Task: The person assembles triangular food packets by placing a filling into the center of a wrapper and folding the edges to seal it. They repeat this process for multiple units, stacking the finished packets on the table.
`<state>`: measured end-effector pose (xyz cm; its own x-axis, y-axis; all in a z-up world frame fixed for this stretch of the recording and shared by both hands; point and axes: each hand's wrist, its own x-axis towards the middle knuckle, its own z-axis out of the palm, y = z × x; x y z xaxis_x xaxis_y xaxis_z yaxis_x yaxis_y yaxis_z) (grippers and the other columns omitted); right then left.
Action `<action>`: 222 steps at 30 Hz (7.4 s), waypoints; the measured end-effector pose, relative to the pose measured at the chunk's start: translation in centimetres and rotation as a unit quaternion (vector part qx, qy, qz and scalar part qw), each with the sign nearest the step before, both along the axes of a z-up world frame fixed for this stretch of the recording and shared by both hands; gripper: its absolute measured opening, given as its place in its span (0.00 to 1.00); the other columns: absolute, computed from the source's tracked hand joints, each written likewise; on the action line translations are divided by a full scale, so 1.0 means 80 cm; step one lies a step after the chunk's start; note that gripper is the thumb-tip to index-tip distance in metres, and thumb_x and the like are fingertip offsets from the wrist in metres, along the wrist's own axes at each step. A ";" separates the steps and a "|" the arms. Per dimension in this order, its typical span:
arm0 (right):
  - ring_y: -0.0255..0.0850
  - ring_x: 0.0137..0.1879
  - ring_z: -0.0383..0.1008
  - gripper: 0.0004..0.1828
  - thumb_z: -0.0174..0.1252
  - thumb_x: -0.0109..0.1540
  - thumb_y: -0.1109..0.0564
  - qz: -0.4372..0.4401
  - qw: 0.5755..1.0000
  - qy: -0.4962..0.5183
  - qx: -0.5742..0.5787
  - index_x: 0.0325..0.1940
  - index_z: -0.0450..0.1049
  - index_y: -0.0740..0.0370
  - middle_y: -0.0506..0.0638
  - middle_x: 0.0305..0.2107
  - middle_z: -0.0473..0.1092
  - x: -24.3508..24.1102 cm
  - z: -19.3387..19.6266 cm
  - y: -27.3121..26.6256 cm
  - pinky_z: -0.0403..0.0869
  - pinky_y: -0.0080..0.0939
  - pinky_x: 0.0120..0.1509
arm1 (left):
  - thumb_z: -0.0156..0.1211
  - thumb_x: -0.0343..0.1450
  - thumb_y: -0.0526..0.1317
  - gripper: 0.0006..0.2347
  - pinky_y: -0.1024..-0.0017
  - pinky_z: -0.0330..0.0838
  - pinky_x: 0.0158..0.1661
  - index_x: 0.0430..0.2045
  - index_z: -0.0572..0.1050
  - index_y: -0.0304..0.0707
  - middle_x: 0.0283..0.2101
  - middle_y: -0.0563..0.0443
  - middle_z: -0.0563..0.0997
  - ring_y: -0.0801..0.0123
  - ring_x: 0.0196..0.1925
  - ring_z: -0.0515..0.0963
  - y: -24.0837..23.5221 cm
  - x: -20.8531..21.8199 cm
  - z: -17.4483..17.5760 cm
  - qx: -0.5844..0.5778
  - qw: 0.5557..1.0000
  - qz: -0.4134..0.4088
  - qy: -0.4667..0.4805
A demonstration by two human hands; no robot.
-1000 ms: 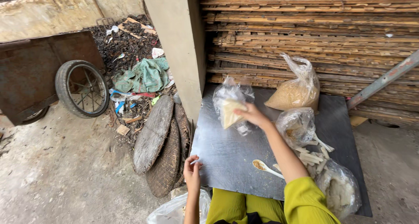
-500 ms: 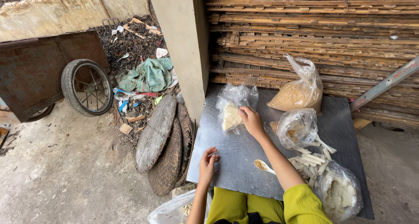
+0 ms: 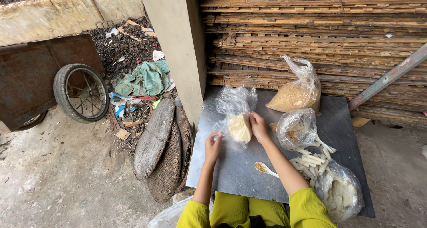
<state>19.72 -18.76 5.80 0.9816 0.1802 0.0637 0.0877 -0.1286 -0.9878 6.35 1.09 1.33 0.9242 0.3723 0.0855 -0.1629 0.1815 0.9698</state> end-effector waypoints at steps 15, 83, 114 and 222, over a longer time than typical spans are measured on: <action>0.39 0.47 0.77 0.21 0.57 0.68 0.50 0.014 0.995 -0.055 -0.081 0.63 0.71 0.59 0.55 0.44 0.77 0.001 0.014 0.001 0.75 0.38 0.50 | 0.55 0.74 0.39 0.10 0.74 0.75 0.36 0.45 0.67 0.37 0.34 0.55 0.76 0.75 0.32 0.76 0.077 -0.109 0.031 -0.048 0.938 0.337 0.068; 0.46 0.57 0.76 0.34 0.45 0.66 0.36 0.365 0.760 0.414 0.343 0.67 0.65 0.62 0.57 0.54 0.74 -0.361 0.061 -0.038 0.80 0.48 0.56 | 0.61 0.68 0.29 0.13 0.68 0.77 0.46 0.45 0.69 0.33 0.44 0.48 0.78 0.68 0.46 0.79 -0.110 -0.341 0.056 -0.174 0.975 0.138 0.015; 0.40 0.44 0.79 0.19 0.62 0.64 0.55 0.096 0.983 0.071 -0.138 0.59 0.74 0.57 0.52 0.41 0.80 -0.321 0.032 -0.089 0.77 0.42 0.51 | 0.65 0.68 0.45 0.25 0.49 0.64 0.50 0.59 0.64 0.40 0.47 0.42 0.75 0.49 0.50 0.73 -0.040 -0.077 0.062 0.556 0.751 0.195 0.298; 0.48 0.38 0.80 0.16 0.64 0.61 0.44 -0.175 0.812 -0.043 -0.555 0.49 0.76 0.50 0.48 0.41 0.78 -0.313 0.048 -0.174 0.77 0.46 0.37 | 0.74 0.60 0.44 0.29 0.55 0.70 0.49 0.54 0.71 0.37 0.52 0.37 0.74 0.46 0.52 0.74 -0.040 -0.212 0.097 0.546 0.790 0.116 0.253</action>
